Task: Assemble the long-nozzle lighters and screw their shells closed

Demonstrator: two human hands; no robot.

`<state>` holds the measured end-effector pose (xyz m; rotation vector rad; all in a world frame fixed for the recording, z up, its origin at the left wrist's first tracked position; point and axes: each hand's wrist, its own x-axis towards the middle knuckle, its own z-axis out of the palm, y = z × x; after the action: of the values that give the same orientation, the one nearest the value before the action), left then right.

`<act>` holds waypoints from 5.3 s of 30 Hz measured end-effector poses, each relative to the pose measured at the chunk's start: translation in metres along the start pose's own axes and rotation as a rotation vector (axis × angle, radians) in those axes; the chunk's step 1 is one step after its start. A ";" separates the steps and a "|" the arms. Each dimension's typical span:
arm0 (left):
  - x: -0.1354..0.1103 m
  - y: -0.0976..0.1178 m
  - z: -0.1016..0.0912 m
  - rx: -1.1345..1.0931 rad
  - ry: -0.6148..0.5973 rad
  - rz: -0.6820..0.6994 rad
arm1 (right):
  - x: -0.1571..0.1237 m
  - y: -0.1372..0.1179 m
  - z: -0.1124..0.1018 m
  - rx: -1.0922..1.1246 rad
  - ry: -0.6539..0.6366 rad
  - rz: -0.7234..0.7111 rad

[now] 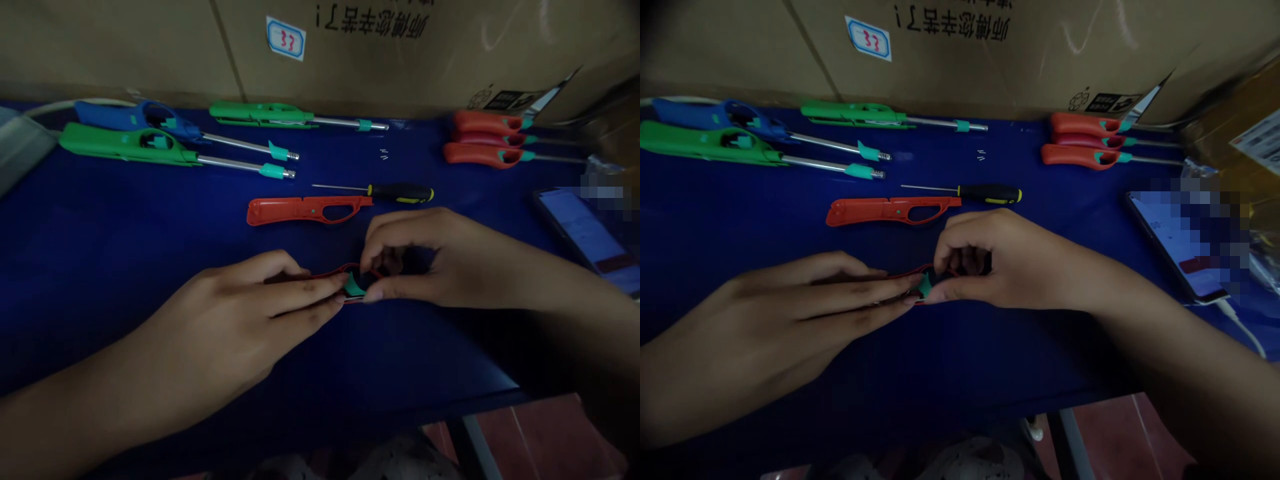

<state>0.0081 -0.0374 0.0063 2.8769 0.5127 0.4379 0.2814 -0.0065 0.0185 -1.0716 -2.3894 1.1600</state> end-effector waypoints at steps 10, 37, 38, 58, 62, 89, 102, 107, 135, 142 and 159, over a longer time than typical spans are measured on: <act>-0.006 0.001 0.002 0.027 -0.016 -0.034 | -0.010 -0.001 -0.006 -0.130 -0.109 0.037; -0.001 0.000 0.001 0.128 -0.078 0.010 | -0.012 -0.005 -0.001 -0.466 -0.032 -0.350; -0.001 0.000 0.001 0.139 -0.082 0.010 | -0.012 -0.005 -0.001 -0.419 -0.036 -0.317; 0.003 0.006 0.002 0.274 -0.044 0.027 | -0.012 -0.006 -0.002 -0.127 -0.104 -0.134; 0.002 0.008 0.003 0.283 -0.044 0.015 | -0.013 -0.006 -0.008 -0.087 -0.097 -0.028; -0.006 0.012 0.009 0.303 -0.074 0.011 | -0.010 -0.003 -0.005 -0.095 -0.069 0.200; 0.000 -0.012 -0.013 -0.071 0.156 -0.193 | -0.004 0.005 -0.010 -0.310 0.376 -0.031; 0.003 -0.023 -0.021 -0.176 0.122 -0.207 | -0.002 0.004 -0.005 -0.304 0.364 -0.117; 0.006 -0.030 -0.011 -0.529 0.264 -0.512 | -0.008 -0.004 -0.004 -0.543 0.369 -0.281; 0.000 -0.014 -0.022 -0.159 0.137 -0.230 | -0.011 -0.012 0.001 -0.372 0.185 -0.262; -0.003 -0.005 -0.017 0.111 -0.077 -0.252 | -0.009 -0.009 0.013 -0.421 0.044 -0.174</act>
<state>-0.0011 -0.0320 0.0201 2.8645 0.8983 0.2652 0.2764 -0.0239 0.0172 -0.9622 -2.6959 0.5835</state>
